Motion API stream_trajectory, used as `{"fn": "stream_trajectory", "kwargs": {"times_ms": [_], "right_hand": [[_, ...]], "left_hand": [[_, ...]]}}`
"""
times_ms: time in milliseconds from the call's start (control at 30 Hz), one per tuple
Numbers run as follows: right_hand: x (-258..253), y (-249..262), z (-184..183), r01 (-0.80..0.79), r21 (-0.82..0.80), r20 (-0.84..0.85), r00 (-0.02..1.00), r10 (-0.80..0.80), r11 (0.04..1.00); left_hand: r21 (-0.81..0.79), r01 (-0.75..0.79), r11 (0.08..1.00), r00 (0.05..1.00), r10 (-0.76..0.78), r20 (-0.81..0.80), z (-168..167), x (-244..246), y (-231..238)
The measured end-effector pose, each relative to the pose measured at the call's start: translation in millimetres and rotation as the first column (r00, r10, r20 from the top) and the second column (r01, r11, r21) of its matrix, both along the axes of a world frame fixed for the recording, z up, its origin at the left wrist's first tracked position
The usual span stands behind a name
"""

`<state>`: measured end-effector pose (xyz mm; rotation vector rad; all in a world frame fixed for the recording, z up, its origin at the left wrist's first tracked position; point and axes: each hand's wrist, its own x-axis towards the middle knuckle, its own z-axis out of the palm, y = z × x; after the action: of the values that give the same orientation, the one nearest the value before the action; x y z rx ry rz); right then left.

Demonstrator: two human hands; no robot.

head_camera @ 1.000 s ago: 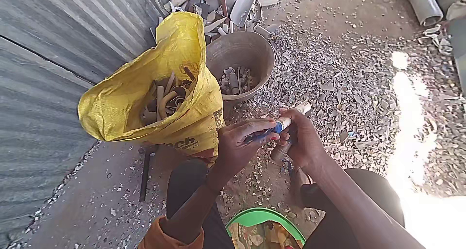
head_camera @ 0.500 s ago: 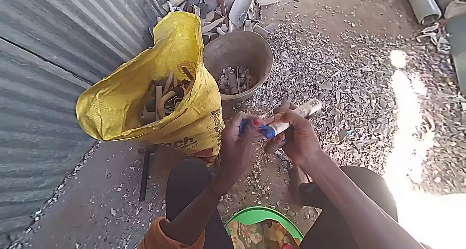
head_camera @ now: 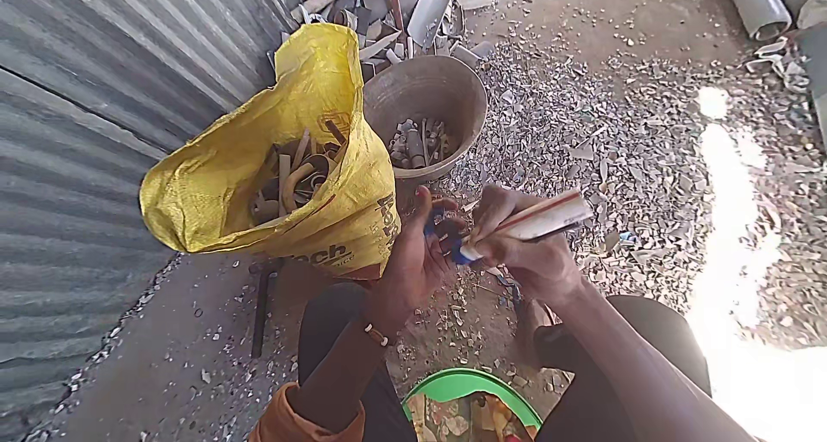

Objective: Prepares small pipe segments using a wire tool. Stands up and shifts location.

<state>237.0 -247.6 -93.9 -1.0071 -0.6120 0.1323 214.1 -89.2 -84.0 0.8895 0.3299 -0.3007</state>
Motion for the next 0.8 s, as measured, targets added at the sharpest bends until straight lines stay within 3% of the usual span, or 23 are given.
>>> {"fn": "stream_trajectory", "kwargs": {"times_ms": [100, 200, 300, 400, 467, 567, 667, 733, 800], "right_hand": [[5.5, -10.0, 3.5, 0.053, 0.083, -0.118, 0.992, -0.043, 0.995], [5.8, -16.9, 1.5, 0.116, 0.050, -0.175, 0.979, -0.106, 0.992], [6.6, -15.2, -2.9, 0.178, -0.056, -0.025, 0.983, -0.180, 0.982], [6.5, -4.7, -3.8, 0.258, -0.125, 0.307, 0.928, -0.210, 0.958], [6.8, -0.5, -1.8, 0.299, -0.134, 0.314, 0.917, -0.245, 0.945], [3.0, 3.6, 8.8, 0.331, -0.187, -0.063, 0.936, -0.347, 0.925], [6.9, 5.9, 15.2, 0.230, -0.190, -0.581, 0.758, -0.298, 0.954], [9.8, 9.7, 12.6, 0.199, -0.125, -0.736, 0.639, -0.225, 0.972], [10.4, 13.6, 9.9, 0.211, -0.092, -0.763, 0.613, -0.206, 0.973]], "left_hand": [[-0.074, 0.173, 0.982, 0.982, -0.166, 0.088, -2.2, 1.0, 16.2], [0.034, 0.323, 0.946, 0.943, -0.325, 0.078, -3.1, -6.2, 16.9], [0.067, 0.431, 0.900, 0.898, -0.435, 0.065, -2.1, -8.3, 11.4], [0.044, 0.327, 0.944, 0.945, -0.326, -0.026, -0.6, -8.7, 8.1], [0.056, 0.191, 0.980, 0.981, -0.190, -0.024, 0.1, -7.8, 5.2], [0.126, -0.036, 0.991, 0.994, 0.023, 0.103, -0.3, -5.4, -0.3], [0.412, -0.223, 0.884, 0.922, 0.054, 0.384, -8.2, -2.4, 0.3], [0.576, -0.347, 0.740, 0.825, -0.051, 0.562, -19.3, 0.9, 5.9], [0.628, -0.424, 0.653, 0.770, -0.106, 0.629, -24.2, 1.1, 6.3]]}}
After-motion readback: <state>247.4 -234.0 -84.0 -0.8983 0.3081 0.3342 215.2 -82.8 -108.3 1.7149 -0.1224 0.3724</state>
